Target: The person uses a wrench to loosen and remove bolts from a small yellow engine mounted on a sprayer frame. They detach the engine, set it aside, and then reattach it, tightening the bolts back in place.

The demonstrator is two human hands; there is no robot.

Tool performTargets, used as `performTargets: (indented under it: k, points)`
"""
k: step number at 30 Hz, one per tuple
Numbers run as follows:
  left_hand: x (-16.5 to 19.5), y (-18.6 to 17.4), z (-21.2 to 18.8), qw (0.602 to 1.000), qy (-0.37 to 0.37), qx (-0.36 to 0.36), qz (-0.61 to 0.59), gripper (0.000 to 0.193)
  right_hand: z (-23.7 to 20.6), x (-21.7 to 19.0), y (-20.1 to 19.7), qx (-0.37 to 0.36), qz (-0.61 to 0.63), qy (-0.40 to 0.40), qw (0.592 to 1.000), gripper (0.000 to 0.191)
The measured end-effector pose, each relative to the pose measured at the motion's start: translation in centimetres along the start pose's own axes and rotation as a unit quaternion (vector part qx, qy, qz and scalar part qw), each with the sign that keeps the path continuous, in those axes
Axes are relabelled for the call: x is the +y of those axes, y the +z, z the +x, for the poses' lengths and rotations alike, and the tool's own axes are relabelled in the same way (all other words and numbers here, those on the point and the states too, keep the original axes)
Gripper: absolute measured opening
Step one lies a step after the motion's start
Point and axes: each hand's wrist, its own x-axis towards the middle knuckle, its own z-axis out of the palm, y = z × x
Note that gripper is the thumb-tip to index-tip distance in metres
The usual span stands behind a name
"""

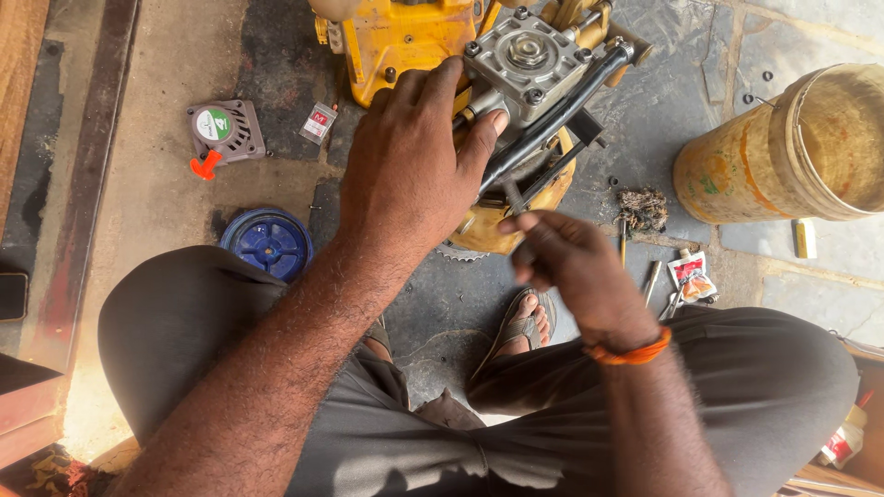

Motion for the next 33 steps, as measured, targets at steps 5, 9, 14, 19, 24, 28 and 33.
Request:
performTargets:
  k: [5,9,14,19,24,28,33]
  points:
    - [0.1,0.1,0.2,1.0,-0.015,-0.01,-0.011,0.059,-0.7,-0.5,1.1,0.024,-0.052,-0.006,0.998,0.033]
    - [0.2,0.1,0.2,1.0,-0.017,-0.015,0.003,0.06,-1.3,-1.7,-0.5,0.046,-0.105,0.008,0.993,0.034]
    - [0.2,0.1,-0.1,1.0,-0.011,-0.006,0.006,0.062,-1.2,-1.4,-0.9,0.045,-0.083,0.0,0.996,0.034]
    - [0.0,0.2,-0.2,1.0,0.007,0.015,0.005,0.062,-1.1,-1.1,-1.3,0.042,-0.075,0.011,0.996,0.033]
    - [-0.1,0.1,-0.1,1.0,-0.008,-0.006,-0.007,0.063,-0.9,-1.0,-1.3,0.044,-0.058,-0.005,0.997,0.033]
    - [0.0,0.1,-0.1,1.0,0.005,0.011,-0.011,0.062,-0.7,-0.4,-0.7,0.054,-0.04,-0.009,0.998,0.034]
    - [0.1,0.2,0.2,0.999,-0.042,-0.028,-0.007,0.057,-0.1,0.7,1.3,0.016,0.049,0.023,0.998,0.038]
